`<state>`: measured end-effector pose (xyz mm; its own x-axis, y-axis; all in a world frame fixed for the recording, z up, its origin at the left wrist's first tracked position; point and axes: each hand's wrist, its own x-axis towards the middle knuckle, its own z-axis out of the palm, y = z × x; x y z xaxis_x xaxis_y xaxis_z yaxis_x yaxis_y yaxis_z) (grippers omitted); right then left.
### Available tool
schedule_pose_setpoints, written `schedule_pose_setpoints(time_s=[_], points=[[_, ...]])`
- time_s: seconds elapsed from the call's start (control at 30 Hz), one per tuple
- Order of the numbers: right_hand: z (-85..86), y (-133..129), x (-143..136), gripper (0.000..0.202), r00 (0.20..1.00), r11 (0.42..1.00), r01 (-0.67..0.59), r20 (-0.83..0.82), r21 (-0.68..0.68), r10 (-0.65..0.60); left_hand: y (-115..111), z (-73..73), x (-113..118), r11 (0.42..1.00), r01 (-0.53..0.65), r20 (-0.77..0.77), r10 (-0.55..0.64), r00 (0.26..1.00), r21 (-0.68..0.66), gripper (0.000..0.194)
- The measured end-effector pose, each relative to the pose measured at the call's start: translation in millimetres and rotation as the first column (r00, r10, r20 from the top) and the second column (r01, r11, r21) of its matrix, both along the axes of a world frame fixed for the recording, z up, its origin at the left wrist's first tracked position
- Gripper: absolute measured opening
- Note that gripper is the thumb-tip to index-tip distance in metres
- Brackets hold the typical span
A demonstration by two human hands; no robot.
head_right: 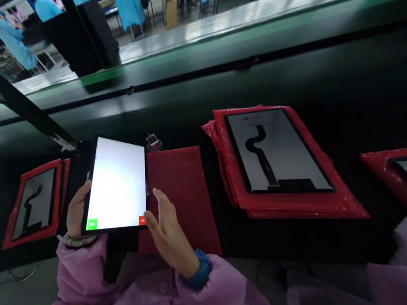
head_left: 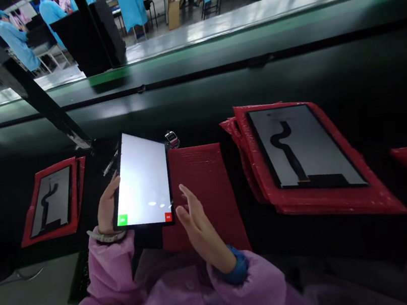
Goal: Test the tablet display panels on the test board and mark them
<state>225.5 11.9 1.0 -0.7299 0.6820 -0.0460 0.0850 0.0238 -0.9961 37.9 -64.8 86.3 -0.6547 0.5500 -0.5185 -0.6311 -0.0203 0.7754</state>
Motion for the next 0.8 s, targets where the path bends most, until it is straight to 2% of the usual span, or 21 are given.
schedule_pose_setpoints(time_s=[0.07, 0.1, 0.2, 0.27, 0.33, 0.43, 0.57, 0.67, 0.73, 0.8], points=[[-0.5, 8, 5, 0.075, 0.998, 0.994, -0.047, -0.055, -0.096, 0.042, -1, -4.0, -2, 0.997, 0.067, 0.017, -0.068, 0.998, 0.045, 0.048], [1.6, 11, 7, 0.074, 0.993, 0.994, -0.059, -0.103, -0.089, 0.049, 1, -6.8, -2, 0.993, 0.090, 0.007, -0.091, 0.996, 0.077, 0.049], [13.1, 17, 14, 0.070, 0.985, 0.991, 0.048, -0.170, 0.122, -0.027, 14, -18.2, 6, 0.975, 0.084, -0.018, -0.082, 0.996, 0.206, 0.045], [19.6, 21, 17, 0.065, 0.990, 0.949, 0.102, -0.120, 0.298, -0.069, 25, -28.2, 12, 0.949, 0.060, 0.010, -0.066, 0.998, 0.310, 0.043], [21.6, 24, 18, 0.058, 0.997, 0.910, 0.077, -0.022, 0.408, -0.075, 35, -39.0, 17, 0.911, 0.056, 0.043, -0.080, 0.996, 0.409, 0.045], [17.8, 28, 22, 0.056, 0.994, 0.875, 0.041, 0.065, 0.482, -0.082, 43, -53.4, 18, 0.881, 0.034, 0.095, -0.088, 0.992, 0.472, 0.045], [16.3, 38, 35, 0.071, 0.994, 0.829, -0.011, 0.093, 0.559, -0.049, 43, -65.1, 17, 0.888, -0.090, 0.178, 0.009, 0.984, 0.451, 0.035], [26.9, 47, 45, 0.086, 0.977, 0.754, -0.004, 0.165, 0.657, -0.138, 41, -70.4, 17, 0.891, -0.131, 0.195, 0.048, 0.980, 0.435, 0.028], [38.7, 51, 48, 0.093, 0.952, 0.661, 0.019, 0.188, 0.750, -0.241, 39, -73.4, 18, 0.890, -0.107, 0.178, 0.029, 0.984, 0.444, 0.028], [52.6, 52, 44, 0.098, 0.934, 0.571, -0.001, 0.205, 0.821, -0.293, 37, -76.1, 20, 0.884, -0.061, 0.147, -0.009, 0.989, 0.464, 0.032]])
